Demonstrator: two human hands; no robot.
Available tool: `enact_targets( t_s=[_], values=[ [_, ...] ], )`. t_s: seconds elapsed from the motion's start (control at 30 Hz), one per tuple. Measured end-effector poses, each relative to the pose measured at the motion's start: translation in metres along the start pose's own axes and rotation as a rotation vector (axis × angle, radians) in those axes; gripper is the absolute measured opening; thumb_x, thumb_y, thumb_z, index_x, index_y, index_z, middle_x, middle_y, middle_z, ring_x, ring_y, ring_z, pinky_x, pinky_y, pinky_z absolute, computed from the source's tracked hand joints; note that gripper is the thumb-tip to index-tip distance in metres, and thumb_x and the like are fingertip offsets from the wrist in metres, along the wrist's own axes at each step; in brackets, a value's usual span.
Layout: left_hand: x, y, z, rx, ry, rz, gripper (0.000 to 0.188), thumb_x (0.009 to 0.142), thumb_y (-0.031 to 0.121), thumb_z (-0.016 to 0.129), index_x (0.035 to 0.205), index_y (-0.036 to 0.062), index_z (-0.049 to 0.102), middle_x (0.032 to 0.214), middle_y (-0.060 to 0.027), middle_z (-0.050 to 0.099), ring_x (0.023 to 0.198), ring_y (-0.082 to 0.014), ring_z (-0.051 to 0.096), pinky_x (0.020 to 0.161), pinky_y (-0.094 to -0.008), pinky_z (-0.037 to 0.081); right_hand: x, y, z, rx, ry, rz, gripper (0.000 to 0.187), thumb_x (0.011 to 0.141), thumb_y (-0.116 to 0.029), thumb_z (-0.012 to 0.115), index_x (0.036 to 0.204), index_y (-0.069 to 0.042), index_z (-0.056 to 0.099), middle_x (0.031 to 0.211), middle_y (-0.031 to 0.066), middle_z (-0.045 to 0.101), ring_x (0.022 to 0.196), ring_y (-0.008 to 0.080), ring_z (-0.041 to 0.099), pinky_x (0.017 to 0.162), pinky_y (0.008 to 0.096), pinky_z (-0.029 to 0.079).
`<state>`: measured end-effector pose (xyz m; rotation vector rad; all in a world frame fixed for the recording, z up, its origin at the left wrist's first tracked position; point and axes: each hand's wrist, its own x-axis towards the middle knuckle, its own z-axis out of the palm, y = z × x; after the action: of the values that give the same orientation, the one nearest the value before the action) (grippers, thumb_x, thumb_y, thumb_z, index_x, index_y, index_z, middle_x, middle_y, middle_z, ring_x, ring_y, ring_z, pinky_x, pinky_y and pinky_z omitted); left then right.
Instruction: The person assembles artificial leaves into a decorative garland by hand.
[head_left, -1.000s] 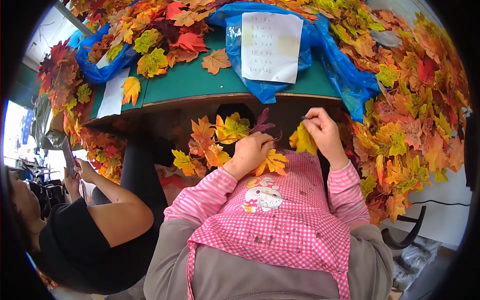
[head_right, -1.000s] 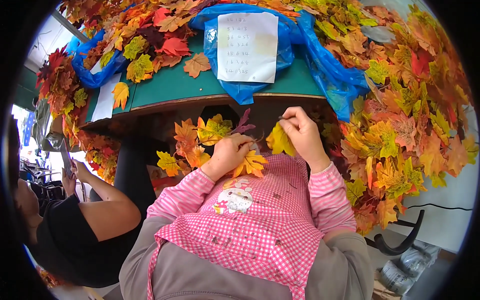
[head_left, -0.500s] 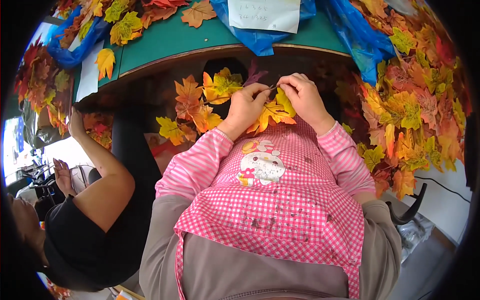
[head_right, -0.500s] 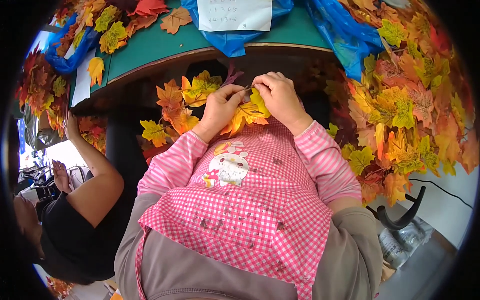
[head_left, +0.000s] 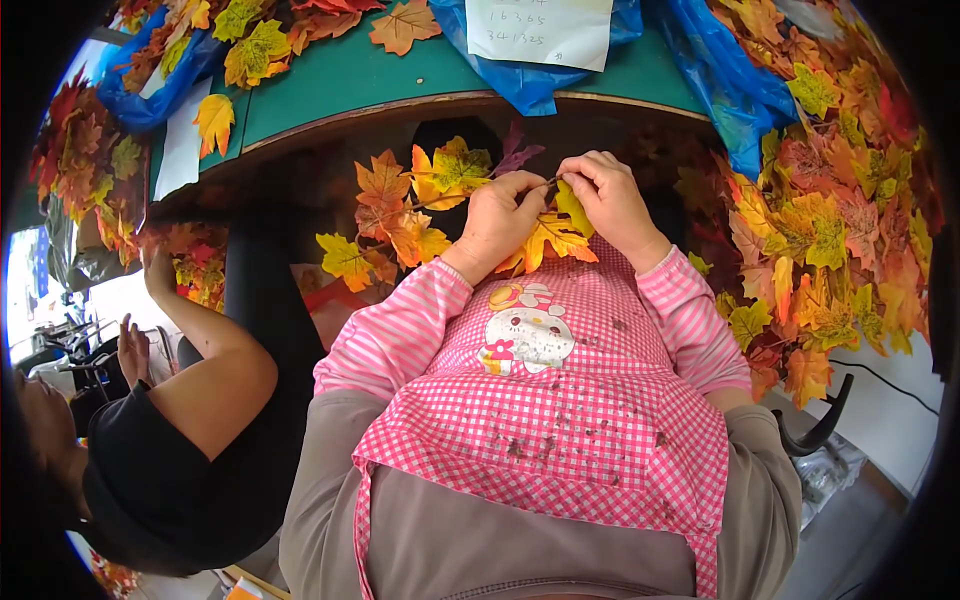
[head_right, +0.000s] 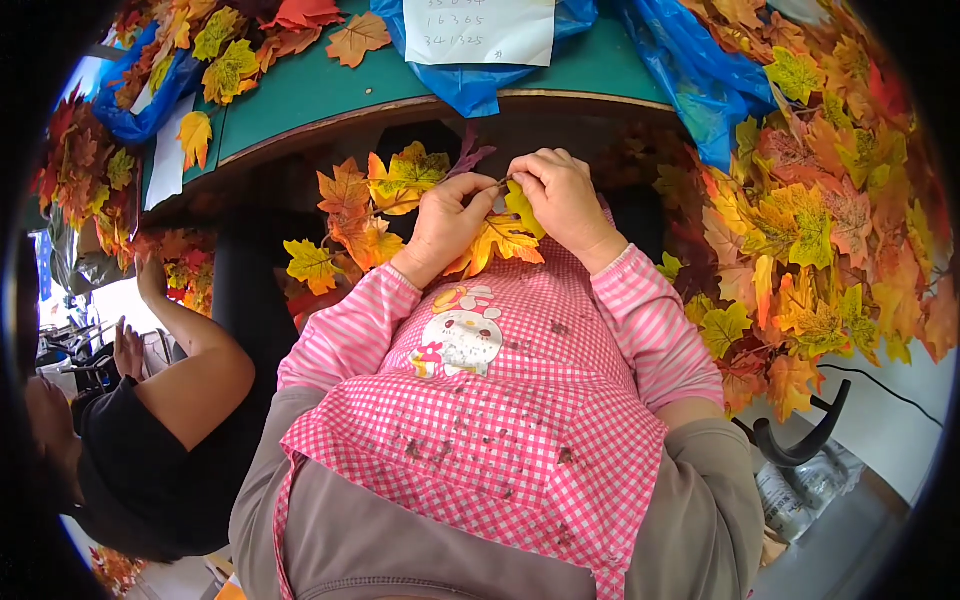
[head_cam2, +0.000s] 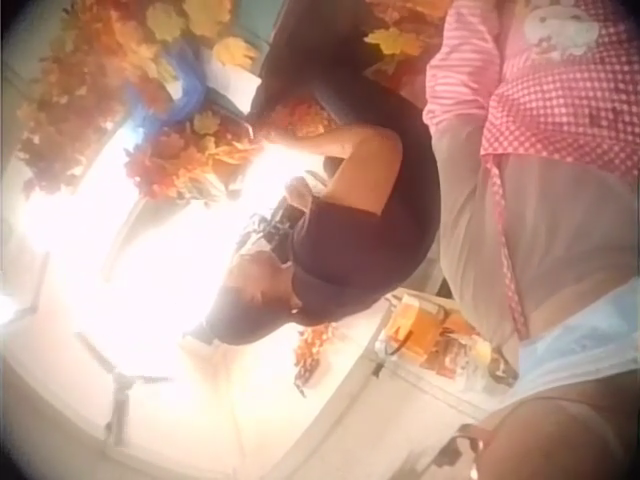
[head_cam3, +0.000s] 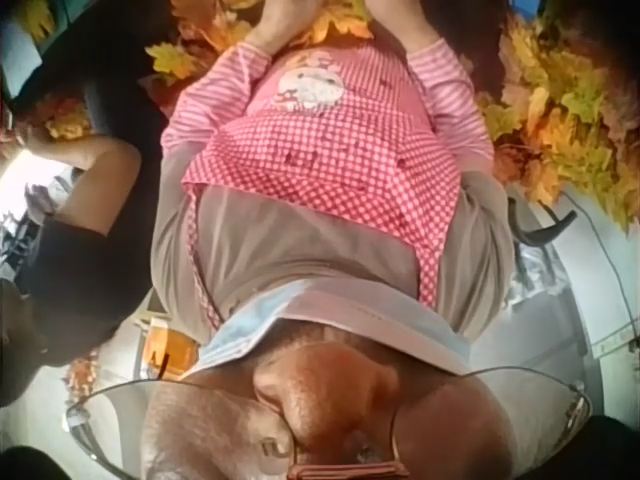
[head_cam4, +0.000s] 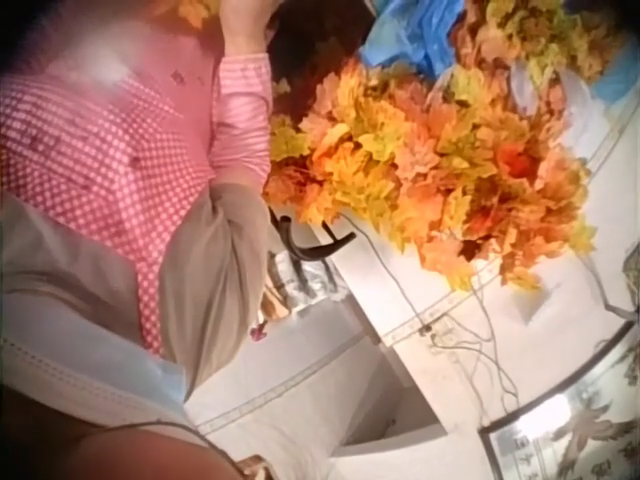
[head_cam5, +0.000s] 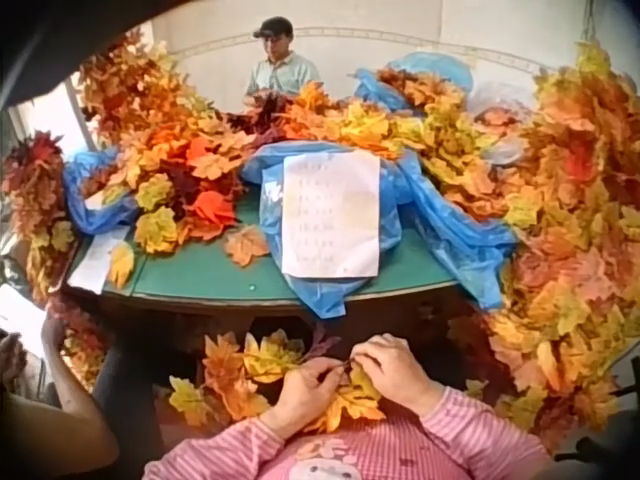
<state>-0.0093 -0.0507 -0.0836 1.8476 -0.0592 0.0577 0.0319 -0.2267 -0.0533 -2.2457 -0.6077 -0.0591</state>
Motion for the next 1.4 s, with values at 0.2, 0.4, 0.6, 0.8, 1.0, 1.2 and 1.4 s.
enact_targets(
  t_s=[0.2, 0.4, 0.6, 0.8, 1.0, 1.2, 1.4],
  values=[
    [0.002, 0.002, -0.002, 0.109, 0.014, 0.098, 0.014, 0.080, 0.012, 0.065, 0.091, 0.0033, 0.068, 0.084, -0.0137, 0.068, 0.075, -0.0288, 0.067, 0.067, -0.0341, 0.052, 0.000, 0.000, 0.001, -0.067, -0.030, -0.052, 0.007, 0.086, -0.013, 0.060, 0.089, -0.008, 0.064, 0.085, 0.0039, 0.062, 0.088, 0.0243, 0.056, 0.081, 0.0376, 0.040],
    [0.001, -0.001, -0.002, 0.132, -0.009, 0.104, 0.013, 0.083, 0.009, 0.064, 0.093, -0.0007, 0.067, 0.081, -0.0120, 0.068, 0.073, -0.0192, 0.067, 0.064, -0.0293, 0.051, 0.002, -0.004, 0.004, -0.128, -0.027, -0.135, 0.007, 0.085, -0.007, 0.058, 0.089, -0.004, 0.062, 0.084, 0.0070, 0.060, 0.085, 0.0268, 0.056, 0.078, 0.0367, 0.042],
    [-0.007, -0.005, -0.001, 0.155, 0.026, 0.158, 0.011, 0.077, 0.012, 0.066, 0.083, 0.0031, 0.066, 0.078, -0.0148, 0.065, 0.072, -0.0310, 0.066, 0.063, -0.0365, 0.052, -0.005, -0.004, 0.011, -0.184, -0.025, -0.213, 0.004, 0.082, -0.006, 0.059, 0.086, -0.006, 0.061, 0.081, 0.0069, 0.059, 0.082, 0.0276, 0.055, 0.078, 0.0378, 0.042],
    [-0.009, -0.004, -0.004, 0.117, 0.010, 0.154, 0.011, 0.078, 0.011, 0.067, 0.084, 0.0017, 0.066, 0.078, -0.0138, 0.066, 0.072, -0.0283, 0.066, 0.063, -0.0342, 0.052, -0.009, -0.006, 0.014, 0.082, -0.071, -0.026, 0.009, 0.083, -0.002, 0.059, 0.092, -0.001, 0.061, 0.082, 0.0085, 0.060, 0.081, 0.0229, 0.059, 0.075, 0.0331, 0.046],
    [-0.008, -0.008, -0.005, 0.104, -0.028, 0.138, 0.012, 0.080, 0.010, 0.067, 0.086, 0.0006, 0.066, 0.076, -0.0122, 0.066, 0.068, -0.0208, 0.066, 0.061, -0.0296, 0.051, -0.012, -0.002, 0.015, 0.340, -0.087, 0.170, 0.011, 0.082, -0.003, 0.063, 0.093, 0.000, 0.063, 0.086, 0.0145, 0.064, 0.076, 0.0271, 0.063, 0.070, 0.0334, 0.050],
    [-0.007, -0.013, -0.006, 0.103, -0.065, 0.105, 0.011, 0.080, 0.010, 0.067, 0.086, 0.0005, 0.066, 0.073, -0.0109, 0.066, 0.065, -0.0178, 0.065, 0.060, -0.0288, 0.050, -0.014, -0.005, 0.017, 0.307, -0.101, 0.142, 0.010, 0.082, -0.004, 0.062, 0.091, 0.000, 0.064, 0.085, 0.0141, 0.065, 0.081, 0.0283, 0.063, 0.072, 0.0341, 0.050],
    [-0.009, -0.013, -0.007, 0.095, -0.095, 0.091, 0.011, 0.080, 0.011, 0.066, 0.086, 0.0008, 0.066, 0.073, -0.0109, 0.065, 0.064, -0.0174, 0.065, 0.060, -0.0288, 0.050, -0.015, -0.003, 0.020, 0.256, -0.052, 0.091, 0.010, 0.081, -0.004, 0.061, 0.091, 0.000, 0.064, 0.086, 0.0142, 0.065, 0.082, 0.0302, 0.063, 0.073, 0.0354, 0.050]
  ],
)
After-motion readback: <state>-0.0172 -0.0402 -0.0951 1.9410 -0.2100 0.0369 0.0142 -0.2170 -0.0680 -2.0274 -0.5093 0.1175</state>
